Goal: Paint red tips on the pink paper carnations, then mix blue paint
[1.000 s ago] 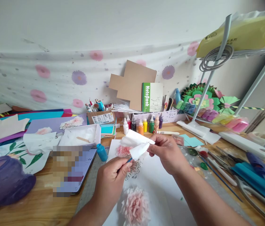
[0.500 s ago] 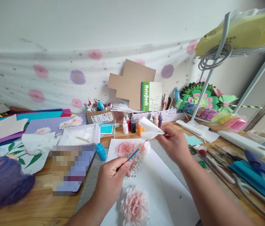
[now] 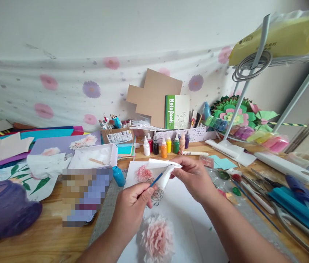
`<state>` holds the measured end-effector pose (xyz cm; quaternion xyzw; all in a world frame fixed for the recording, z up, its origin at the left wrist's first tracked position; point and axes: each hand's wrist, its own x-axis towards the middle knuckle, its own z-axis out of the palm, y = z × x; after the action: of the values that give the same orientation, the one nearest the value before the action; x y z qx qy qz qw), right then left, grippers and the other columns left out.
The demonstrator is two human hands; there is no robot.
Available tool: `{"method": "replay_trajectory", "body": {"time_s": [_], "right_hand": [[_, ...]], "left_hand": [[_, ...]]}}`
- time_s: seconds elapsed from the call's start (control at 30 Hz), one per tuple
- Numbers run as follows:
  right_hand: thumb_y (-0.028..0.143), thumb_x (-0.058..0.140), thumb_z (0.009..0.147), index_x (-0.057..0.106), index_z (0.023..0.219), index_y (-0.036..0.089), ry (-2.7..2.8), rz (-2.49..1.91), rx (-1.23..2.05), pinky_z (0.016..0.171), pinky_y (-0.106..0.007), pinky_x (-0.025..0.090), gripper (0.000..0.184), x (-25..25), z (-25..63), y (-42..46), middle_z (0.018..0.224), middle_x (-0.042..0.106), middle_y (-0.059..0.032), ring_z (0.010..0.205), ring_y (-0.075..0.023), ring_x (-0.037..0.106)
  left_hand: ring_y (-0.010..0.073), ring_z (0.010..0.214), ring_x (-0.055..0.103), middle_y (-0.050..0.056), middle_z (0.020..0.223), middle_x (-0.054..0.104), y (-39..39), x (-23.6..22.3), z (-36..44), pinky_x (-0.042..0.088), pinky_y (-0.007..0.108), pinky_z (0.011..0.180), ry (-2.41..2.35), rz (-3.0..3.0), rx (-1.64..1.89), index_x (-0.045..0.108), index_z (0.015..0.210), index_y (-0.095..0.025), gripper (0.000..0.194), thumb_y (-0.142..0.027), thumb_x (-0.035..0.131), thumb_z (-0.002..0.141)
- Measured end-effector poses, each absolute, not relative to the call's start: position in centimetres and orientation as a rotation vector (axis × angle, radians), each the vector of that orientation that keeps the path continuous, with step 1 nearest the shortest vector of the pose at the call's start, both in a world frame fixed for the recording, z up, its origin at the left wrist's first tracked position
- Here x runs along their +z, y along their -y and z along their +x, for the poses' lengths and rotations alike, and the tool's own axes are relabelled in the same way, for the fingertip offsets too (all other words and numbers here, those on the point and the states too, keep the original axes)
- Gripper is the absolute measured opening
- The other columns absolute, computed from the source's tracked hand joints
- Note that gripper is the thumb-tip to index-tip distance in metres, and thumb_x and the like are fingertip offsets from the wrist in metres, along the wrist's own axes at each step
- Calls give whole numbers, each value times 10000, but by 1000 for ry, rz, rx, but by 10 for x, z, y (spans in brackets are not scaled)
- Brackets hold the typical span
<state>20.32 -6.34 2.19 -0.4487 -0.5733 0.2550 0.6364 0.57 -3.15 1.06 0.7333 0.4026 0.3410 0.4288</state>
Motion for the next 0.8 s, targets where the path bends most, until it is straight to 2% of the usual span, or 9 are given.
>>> {"method": "replay_trajectory", "body": {"time_s": [0.1,0.2,0.3,0.43,0.53,0.67,0.73,0.8], "right_hand": [[252,697,783,756,763,204,1348,-1060,403,566,-267,516,79,25,203,65,663,704,-27,608,-152,636],[171,666,783,766,746,226,1401,-1074,202,616,-280,507,119,27,201,67,683,725,-30,650,-161,648],[151,644,792,776,787,243,1439,-1070,47,679,-301,526,161,27,199,69,745,753,-44,721,-181,686],[159,634,798,782,835,252,1449,-1088,-29,691,-302,538,179,27,197,73,853,767,-71,773,-191,701],[168,642,778,776,808,253,1433,-1123,31,690,-301,524,162,29,196,74,856,761,-70,774,-194,688],[138,661,707,733,716,218,1342,-1158,261,619,-271,467,108,35,196,74,665,683,-26,636,-156,606],[164,664,710,691,681,201,1272,-1144,443,549,-247,438,54,36,196,73,594,638,-5,562,-134,561],[245,670,735,647,662,191,1198,-1084,646,498,-236,437,93,36,194,72,560,614,1,514,-126,552]], "left_hand": [[179,601,493,-9,541,542,31,9,5,355,287,613,-1030,1835,838,545,512,-230,425,-455,555,872],[175,597,466,-9,526,514,33,11,6,343,286,612,-1024,1796,836,550,497,-224,445,-467,566,870],[165,583,431,-6,519,524,37,13,7,336,283,608,-977,1689,810,603,531,-213,425,-482,581,860],[138,519,313,-14,503,520,40,12,8,261,279,529,-953,1547,740,692,636,-191,379,-511,613,822],[144,538,358,-9,507,528,39,10,8,285,281,547,-951,1544,760,697,642,-187,360,-482,611,827],[164,588,469,-7,499,534,32,12,6,364,292,643,-980,1682,843,623,550,-203,367,-426,595,841],[164,570,478,-7,503,539,29,15,5,358,290,617,-1001,1779,875,572,510,-213,390,-421,585,839],[160,544,473,-8,509,548,26,18,4,343,285,575,-1002,1852,900,559,502,-218,391,-423,586,834]]}}
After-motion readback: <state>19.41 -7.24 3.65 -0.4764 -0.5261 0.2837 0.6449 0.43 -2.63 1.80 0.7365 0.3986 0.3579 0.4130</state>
